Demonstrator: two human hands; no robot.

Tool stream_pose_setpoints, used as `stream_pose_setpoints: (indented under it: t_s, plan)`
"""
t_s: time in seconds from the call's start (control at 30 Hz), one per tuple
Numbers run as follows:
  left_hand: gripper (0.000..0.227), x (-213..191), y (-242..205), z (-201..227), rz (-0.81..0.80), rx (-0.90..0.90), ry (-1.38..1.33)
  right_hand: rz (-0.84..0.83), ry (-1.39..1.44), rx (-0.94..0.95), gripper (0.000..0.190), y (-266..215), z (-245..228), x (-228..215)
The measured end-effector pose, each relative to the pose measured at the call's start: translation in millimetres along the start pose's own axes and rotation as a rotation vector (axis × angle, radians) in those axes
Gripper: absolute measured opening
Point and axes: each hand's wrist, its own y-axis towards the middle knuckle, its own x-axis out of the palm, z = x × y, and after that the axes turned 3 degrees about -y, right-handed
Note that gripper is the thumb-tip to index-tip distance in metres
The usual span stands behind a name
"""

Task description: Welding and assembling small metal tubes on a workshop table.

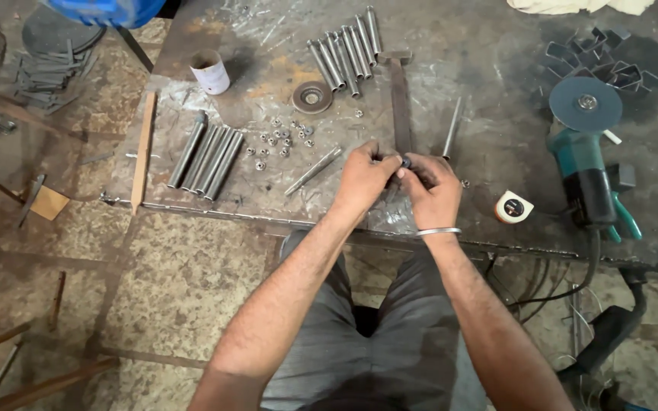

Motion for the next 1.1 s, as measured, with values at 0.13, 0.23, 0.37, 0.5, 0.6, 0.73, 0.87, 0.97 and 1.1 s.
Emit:
stream_pose_setpoints:
  t_s: [0.13,0.23,0.37,0.5,0.6,0.73,0.87,0.97,1.1]
  plan:
    - [0.011,0.2,2.2,-4.3,-0.047,-0.105,-0.181,0.021,-0.051,-0.008,0.026,-0.6,-5.7,-0.8]
    - [0.01,-0.7,4.9,-10.1,-0.068,-0.115,-0.203,0.03,-0.089,-0.004,0.025,-1.3,-10.2,-1.0]
    - [0.009,-2.8,5.8,-7.2,-0.076,-0.137,-0.2,0.038,-0.057,0.001,0.024,-1.5,-5.6,0.0]
    - [0.009,-4.9,3.6,-5.4,-0.09,-0.129,-0.189,0.022,0.017,0.047,0.024,-4.1,-2.6,1.2]
    - [0.009,-6.0,6.8,-6.5,-0.108,-0.116,-0.191,0.026,-0.019,0.021,0.024,-1.6,-5.2,1.4]
    - [0.009,-6.4,10.8,-10.5,-0.114,-0.111,-0.175,0.059,-0.002,0.043,0.033,-5.7,-9.6,5.2]
    - [0.008,-7.5,9.3,-4.4,-0.117,-0.138,-0.168,0.068,0.147,0.057,0.022,-7.4,4.3,5.5]
    - [0.009,-9.8,9.4,-7.4,-0.129,-0.113,-0.163,0.039,0.149,0.027,0.018,-5.5,7.5,1.8]
    - [0.008,-11.9,8.3,-2.4,-0.156,-0.115,-0.152,-0.028,0.208,0.084,0.016,-2.2,7.6,-1.2]
